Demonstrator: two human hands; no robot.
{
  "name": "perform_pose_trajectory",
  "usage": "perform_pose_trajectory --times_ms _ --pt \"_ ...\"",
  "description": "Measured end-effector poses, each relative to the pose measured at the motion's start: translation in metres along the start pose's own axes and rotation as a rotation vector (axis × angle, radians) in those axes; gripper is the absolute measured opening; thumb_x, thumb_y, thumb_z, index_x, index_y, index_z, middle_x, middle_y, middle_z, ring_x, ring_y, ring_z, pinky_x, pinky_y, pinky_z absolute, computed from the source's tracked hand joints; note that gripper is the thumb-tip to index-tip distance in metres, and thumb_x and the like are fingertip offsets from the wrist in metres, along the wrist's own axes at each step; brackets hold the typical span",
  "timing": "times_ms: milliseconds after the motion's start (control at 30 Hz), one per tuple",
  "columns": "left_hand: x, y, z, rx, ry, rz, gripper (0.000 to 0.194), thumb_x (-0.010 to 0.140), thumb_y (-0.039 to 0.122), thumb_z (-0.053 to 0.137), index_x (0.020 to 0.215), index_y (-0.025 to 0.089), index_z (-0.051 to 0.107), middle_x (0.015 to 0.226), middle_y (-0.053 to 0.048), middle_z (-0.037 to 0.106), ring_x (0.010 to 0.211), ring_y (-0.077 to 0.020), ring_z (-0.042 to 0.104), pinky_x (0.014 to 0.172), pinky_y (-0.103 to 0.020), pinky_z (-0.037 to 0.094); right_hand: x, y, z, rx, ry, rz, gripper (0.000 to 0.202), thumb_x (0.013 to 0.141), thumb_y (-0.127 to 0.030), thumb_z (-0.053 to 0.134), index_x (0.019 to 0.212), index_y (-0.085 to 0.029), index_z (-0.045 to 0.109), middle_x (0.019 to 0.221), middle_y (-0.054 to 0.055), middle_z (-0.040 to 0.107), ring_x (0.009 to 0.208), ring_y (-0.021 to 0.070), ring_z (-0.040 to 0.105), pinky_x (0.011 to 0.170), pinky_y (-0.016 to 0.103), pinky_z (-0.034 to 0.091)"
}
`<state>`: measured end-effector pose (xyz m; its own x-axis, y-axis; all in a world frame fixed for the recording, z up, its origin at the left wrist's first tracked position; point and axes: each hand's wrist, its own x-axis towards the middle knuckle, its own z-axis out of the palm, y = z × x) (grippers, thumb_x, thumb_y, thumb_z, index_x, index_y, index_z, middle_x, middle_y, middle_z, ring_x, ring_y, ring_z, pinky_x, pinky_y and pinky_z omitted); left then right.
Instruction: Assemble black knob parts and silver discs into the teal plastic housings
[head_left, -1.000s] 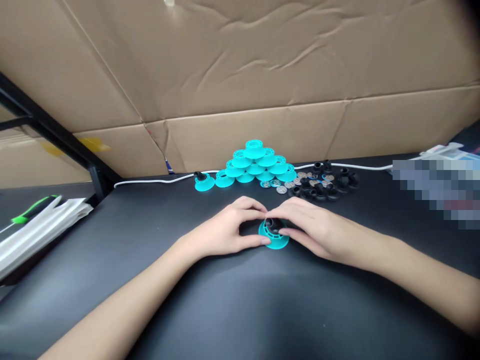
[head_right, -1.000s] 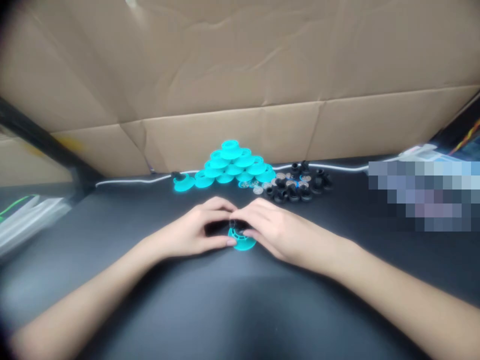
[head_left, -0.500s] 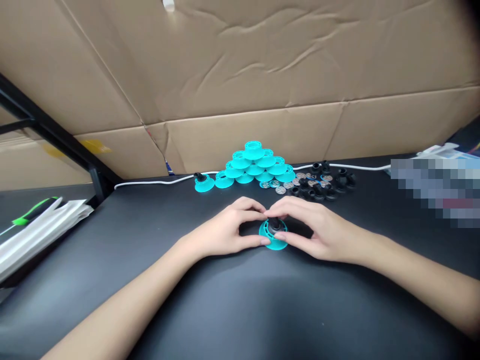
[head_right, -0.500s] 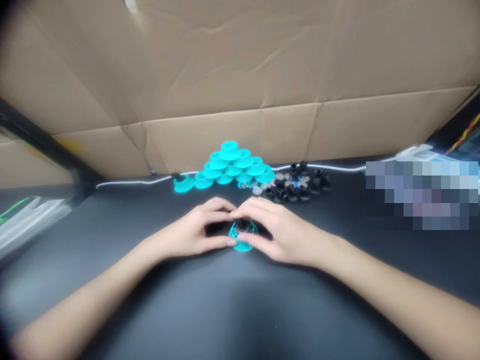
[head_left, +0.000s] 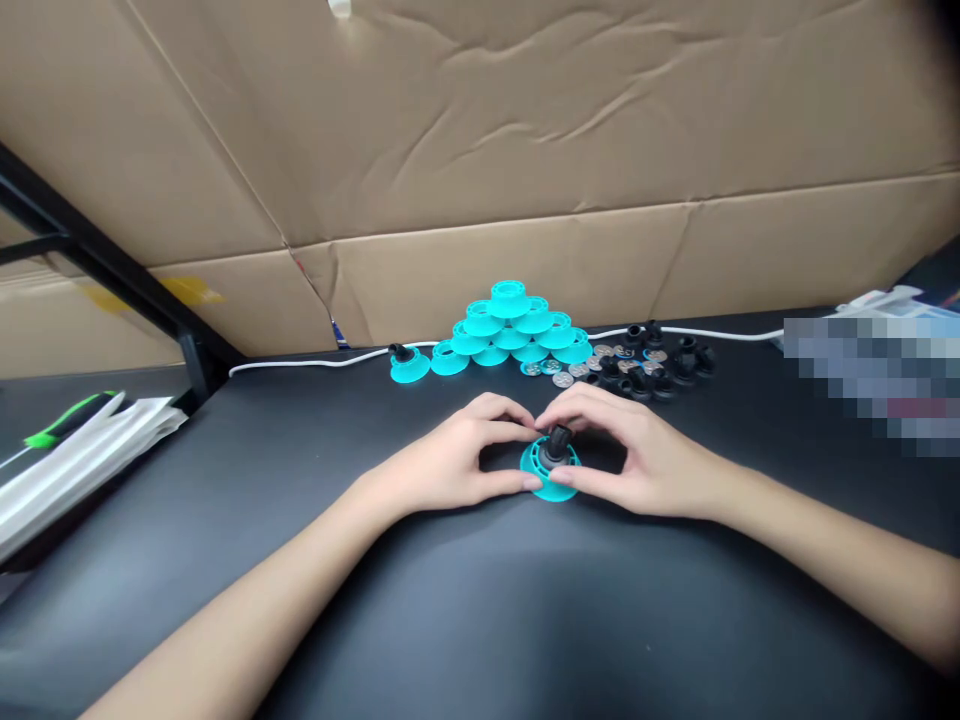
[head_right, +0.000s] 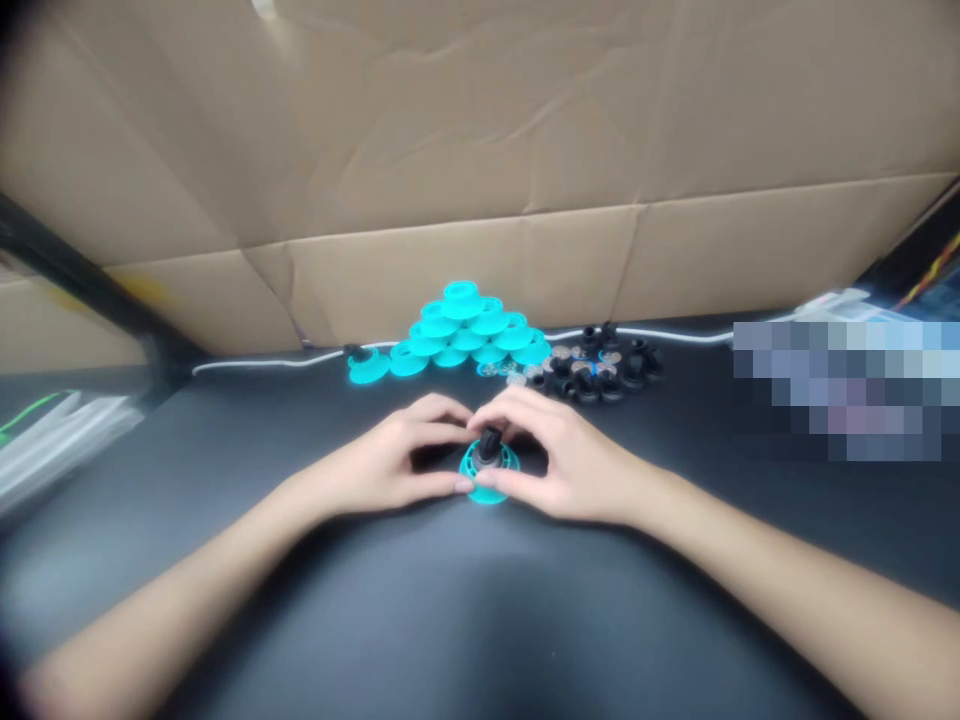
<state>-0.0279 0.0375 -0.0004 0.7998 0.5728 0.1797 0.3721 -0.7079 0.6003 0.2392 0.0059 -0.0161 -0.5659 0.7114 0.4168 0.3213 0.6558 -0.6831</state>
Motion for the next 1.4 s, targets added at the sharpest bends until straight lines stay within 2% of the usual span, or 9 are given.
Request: perform_pose_trajectory --times_ms 167,367,633,733,933,1033,1167,1267,1400 --pt "0.0 -0.001 0.0 -0.01 0.0 0.011 0.038 0.093 0.041 0.081 0.128 0.026 0.077 0.133 -0.011 0.068 0.125 -0.0284 0.064 0.111 -0.046 0.054 0.001 0.002 -0.01 0.116 -0.095 0.038 0.034 0.099 -0.029 0.072 0.132 -0.027 0.07 0.123 0.006 0.079 0.11 0.0233 0.077 0.099 0.042 0.064" --pt "0.0 -0.002 0.001 -0.015 -0.001 0.004 0.039 0.094 0.04 0.08 0.129 0.023 0.076 0.134 -0.011 0.068 0.125 -0.0276 0.064 0.112 -0.044 0.053 0.0 0.004 0.001 -0.022 0.053 0.069 0.031 0.09 -0.037 0.084 0.116 -0.023 0.075 0.101 0.006 0.073 0.092 0.0218 0.074 0.084 0.037 0.065" --pt "0.0 -0.001 0.0 0.002 -0.007 0.008 0.034 0.095 0.041 0.078 0.124 0.022 0.077 0.132 -0.011 0.068 0.125 -0.0273 0.063 0.111 -0.043 0.053 0.0 -0.003 -0.009 0.019 -0.099 -0.078 0.03 0.103 -0.021 0.065 0.132 -0.026 0.071 0.122 0.008 0.075 0.113 0.0224 0.07 0.101 0.041 0.059" --pt "0.0 -0.002 0.0 0.005 -0.01 0.009 0.034 0.096 0.04 0.078 0.125 0.023 0.077 0.133 -0.011 0.068 0.125 -0.0273 0.063 0.111 -0.043 0.053 0.0 -0.001 -0.008 0.044 -0.092 -0.008 0.028 0.102 -0.024 0.068 0.129 -0.027 0.074 0.119 0.007 0.076 0.101 0.0199 0.072 0.092 0.036 0.061" --pt "0.001 -0.002 0.002 0.015 0.002 0.014 0.039 0.097 0.039 0.077 0.133 0.025 0.074 0.134 -0.011 0.067 0.126 -0.027 0.063 0.112 -0.043 0.053 0.001 0.001 0.01 -0.004 0.104 0.105 0.023 0.088 -0.031 0.085 0.108 -0.023 0.077 0.093 0.004 0.069 0.077 0.0178 0.066 0.073 0.032 0.059" --pt "0.0 -0.002 0.002 0.02 -0.004 0.005 0.038 0.096 0.04 0.078 0.131 0.025 0.075 0.133 -0.011 0.067 0.126 -0.0272 0.063 0.112 -0.043 0.053 0.0 0.002 0.008 0.037 0.064 0.06 0.024 0.092 -0.031 0.081 0.114 -0.023 0.077 0.101 0.006 0.069 0.08 0.0185 0.065 0.075 0.033 0.059" --pt "0.0 -0.003 0.001 0.016 -0.006 0.013 0.035 0.095 0.041 0.079 0.126 0.024 0.077 0.133 -0.01 0.068 0.125 -0.0273 0.064 0.111 -0.043 0.053 -0.001 0.004 -0.005 0.157 -0.1 0.036 0.028 0.101 -0.028 0.069 0.128 -0.026 0.075 0.12 0.008 0.073 0.091 0.0181 0.069 0.082 0.033 0.059" --pt "0.001 -0.003 0.0 0.006 -0.002 0.011 0.035 0.095 0.04 0.079 0.126 0.024 0.077 0.133 -0.01 0.068 0.125 -0.0269 0.064 0.112 -0.043 0.053 0.001 0.003 -0.008 0.184 -0.114 0.075 0.026 0.101 -0.028 0.068 0.126 -0.026 0.076 0.115 0.006 0.076 0.087 0.0173 0.069 0.078 0.031 0.059" --pt "0.001 -0.002 0.002 0.006 -0.002 0.011 0.035 0.095 0.039 0.079 0.127 0.023 0.077 0.132 -0.01 0.068 0.125 -0.0264 0.063 0.111 -0.042 0.053 0.002 0.002 0.003 0.19 -0.018 0.176 0.02 0.095 -0.031 0.077 0.113 -0.024 0.078 0.097 0.004 0.072 0.078 0.016 0.066 0.07 0.03 0.058"
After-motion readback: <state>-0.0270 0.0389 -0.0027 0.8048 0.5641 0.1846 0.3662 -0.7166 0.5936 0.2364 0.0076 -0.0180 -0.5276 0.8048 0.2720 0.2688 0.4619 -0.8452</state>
